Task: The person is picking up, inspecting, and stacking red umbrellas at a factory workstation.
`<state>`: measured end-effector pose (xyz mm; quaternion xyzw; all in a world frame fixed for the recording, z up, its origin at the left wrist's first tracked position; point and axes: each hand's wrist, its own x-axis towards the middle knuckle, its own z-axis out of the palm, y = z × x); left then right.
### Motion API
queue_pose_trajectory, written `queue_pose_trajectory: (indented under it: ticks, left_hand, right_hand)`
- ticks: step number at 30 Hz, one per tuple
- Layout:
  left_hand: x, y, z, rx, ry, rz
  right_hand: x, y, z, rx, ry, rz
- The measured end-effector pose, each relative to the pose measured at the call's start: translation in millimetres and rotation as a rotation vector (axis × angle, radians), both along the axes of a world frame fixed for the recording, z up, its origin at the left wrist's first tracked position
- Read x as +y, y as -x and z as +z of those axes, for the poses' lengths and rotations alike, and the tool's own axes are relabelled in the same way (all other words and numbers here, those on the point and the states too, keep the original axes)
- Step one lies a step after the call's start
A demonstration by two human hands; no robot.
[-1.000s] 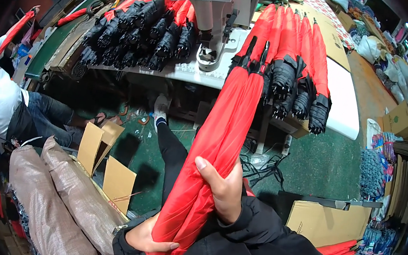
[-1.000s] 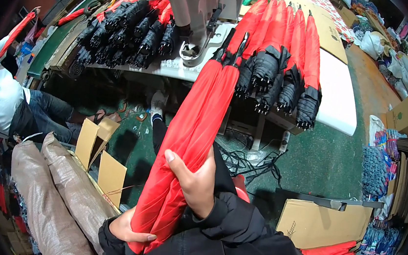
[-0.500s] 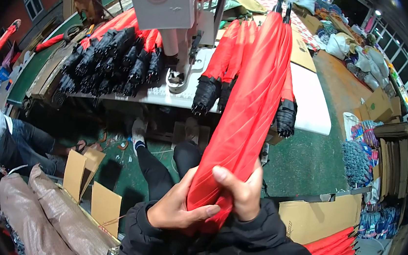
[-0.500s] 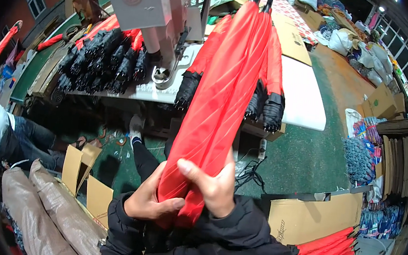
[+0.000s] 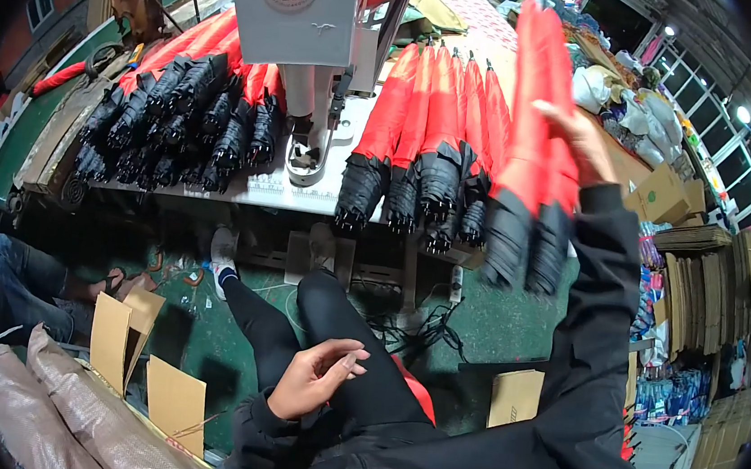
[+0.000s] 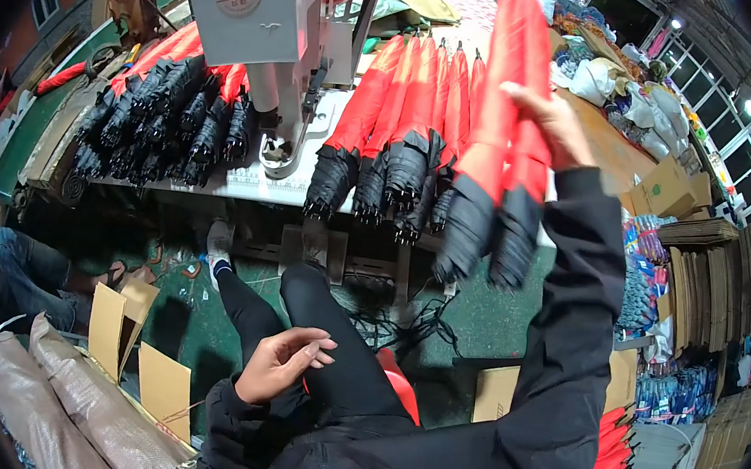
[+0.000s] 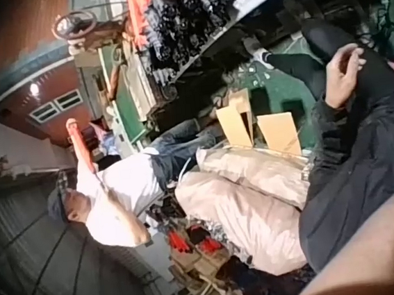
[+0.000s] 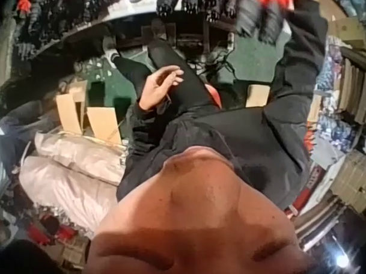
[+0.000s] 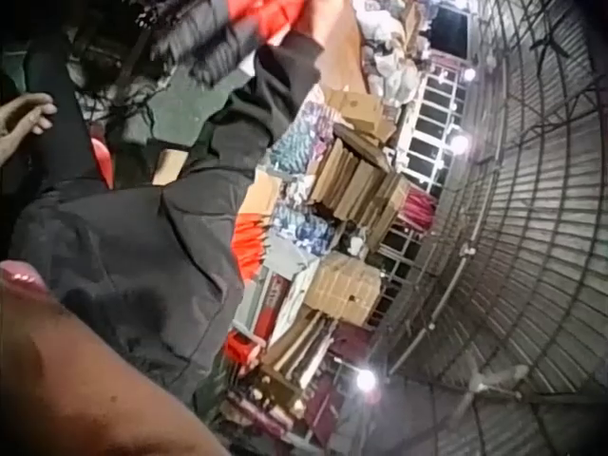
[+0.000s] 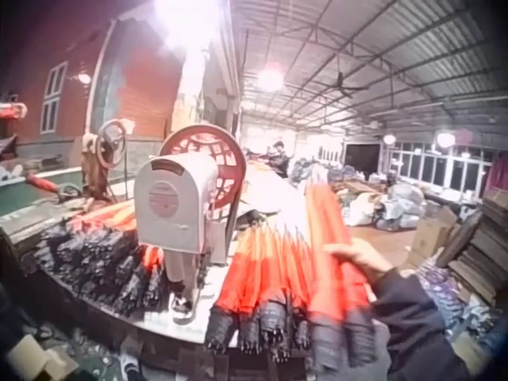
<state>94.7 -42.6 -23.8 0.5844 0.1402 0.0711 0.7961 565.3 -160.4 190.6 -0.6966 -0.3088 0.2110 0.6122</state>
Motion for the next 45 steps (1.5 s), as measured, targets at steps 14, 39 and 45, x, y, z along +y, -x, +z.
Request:
queue_pose_trajectory:
  ticks: [14, 39, 45]
  left_hand:
    - [13, 29, -169, 0.215, 0.172, 0.115]
    - [72, 6, -237, 0.230, 0.589, 0.168]
    - [65, 10, -228, 0.214, 0.596, 0.225]
  right_hand:
    - [8, -7, -112, -0.579, 0.367, -0.099]
    - [-556, 300, -265, 0.468, 1.709, -1.125]
    - [-535, 273, -267, 0.358, 2.037, -0.877]
